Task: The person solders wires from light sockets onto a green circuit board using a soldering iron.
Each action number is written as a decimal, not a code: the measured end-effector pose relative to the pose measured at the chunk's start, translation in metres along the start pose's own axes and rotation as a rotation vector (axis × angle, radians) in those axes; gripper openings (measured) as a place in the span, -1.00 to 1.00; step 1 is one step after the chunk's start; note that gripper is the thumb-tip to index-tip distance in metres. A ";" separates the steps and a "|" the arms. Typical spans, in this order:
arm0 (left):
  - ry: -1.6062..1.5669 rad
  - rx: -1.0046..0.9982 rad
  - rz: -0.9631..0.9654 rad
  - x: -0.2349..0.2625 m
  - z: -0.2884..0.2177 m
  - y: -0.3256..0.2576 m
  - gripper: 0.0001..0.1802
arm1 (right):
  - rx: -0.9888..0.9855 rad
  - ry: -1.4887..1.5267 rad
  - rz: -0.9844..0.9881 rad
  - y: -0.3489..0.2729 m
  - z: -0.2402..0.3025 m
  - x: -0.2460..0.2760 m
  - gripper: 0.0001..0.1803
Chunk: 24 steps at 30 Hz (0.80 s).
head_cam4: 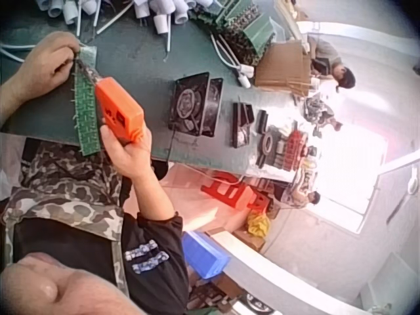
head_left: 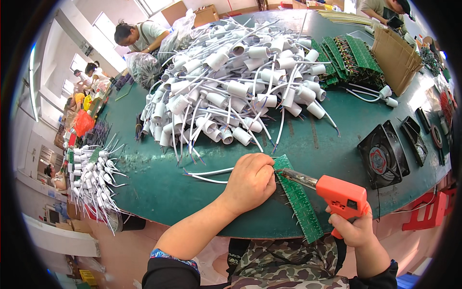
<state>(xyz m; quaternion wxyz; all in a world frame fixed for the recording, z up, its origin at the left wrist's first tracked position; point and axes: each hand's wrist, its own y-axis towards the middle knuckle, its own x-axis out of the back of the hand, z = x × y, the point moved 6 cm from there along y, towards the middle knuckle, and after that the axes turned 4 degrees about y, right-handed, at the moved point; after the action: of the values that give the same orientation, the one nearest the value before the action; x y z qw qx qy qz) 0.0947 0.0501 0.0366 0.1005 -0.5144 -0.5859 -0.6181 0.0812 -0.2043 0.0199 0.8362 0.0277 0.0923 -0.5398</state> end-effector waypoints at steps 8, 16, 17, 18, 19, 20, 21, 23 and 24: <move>0.008 -0.006 0.000 0.000 0.000 0.000 -0.77 | 0.013 -0.022 0.029 -0.001 -0.001 0.000 -0.61; 0.008 0.007 -0.005 0.002 0.000 -0.002 -0.78 | 0.064 -0.158 0.051 -0.002 0.001 0.001 -0.62; 0.009 0.010 -0.008 0.003 0.000 -0.002 -0.78 | 0.067 -0.092 -0.003 -0.006 0.003 0.005 -0.62; 0.011 0.012 -0.012 0.003 -0.001 -0.002 -0.78 | 0.069 -0.026 -0.057 -0.009 0.005 0.009 -0.61; 0.012 0.012 -0.014 0.002 0.000 -0.002 -0.78 | 0.071 -0.027 -0.055 -0.013 0.010 0.010 -0.61; 0.011 0.009 -0.016 0.001 -0.001 -0.001 -0.79 | 0.074 -0.009 -0.095 -0.017 0.016 0.014 -0.61; 0.008 0.006 -0.020 0.001 -0.002 -0.001 -0.79 | 0.079 0.007 -0.138 -0.021 0.020 0.020 -0.60; -0.035 0.005 -0.003 -0.008 -0.003 0.006 -0.81 | 0.134 -0.030 -0.193 -0.034 0.028 0.030 -0.56; -0.019 0.011 0.002 -0.007 -0.002 0.006 -0.81 | 0.169 -0.014 -0.214 -0.040 0.036 0.032 -0.52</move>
<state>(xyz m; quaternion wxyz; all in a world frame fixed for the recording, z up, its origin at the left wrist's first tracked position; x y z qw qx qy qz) 0.1011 0.0432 0.0353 0.0982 -0.5202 -0.5896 -0.6100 0.0616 -0.2549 0.0515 0.7692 0.0842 0.0430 -0.6320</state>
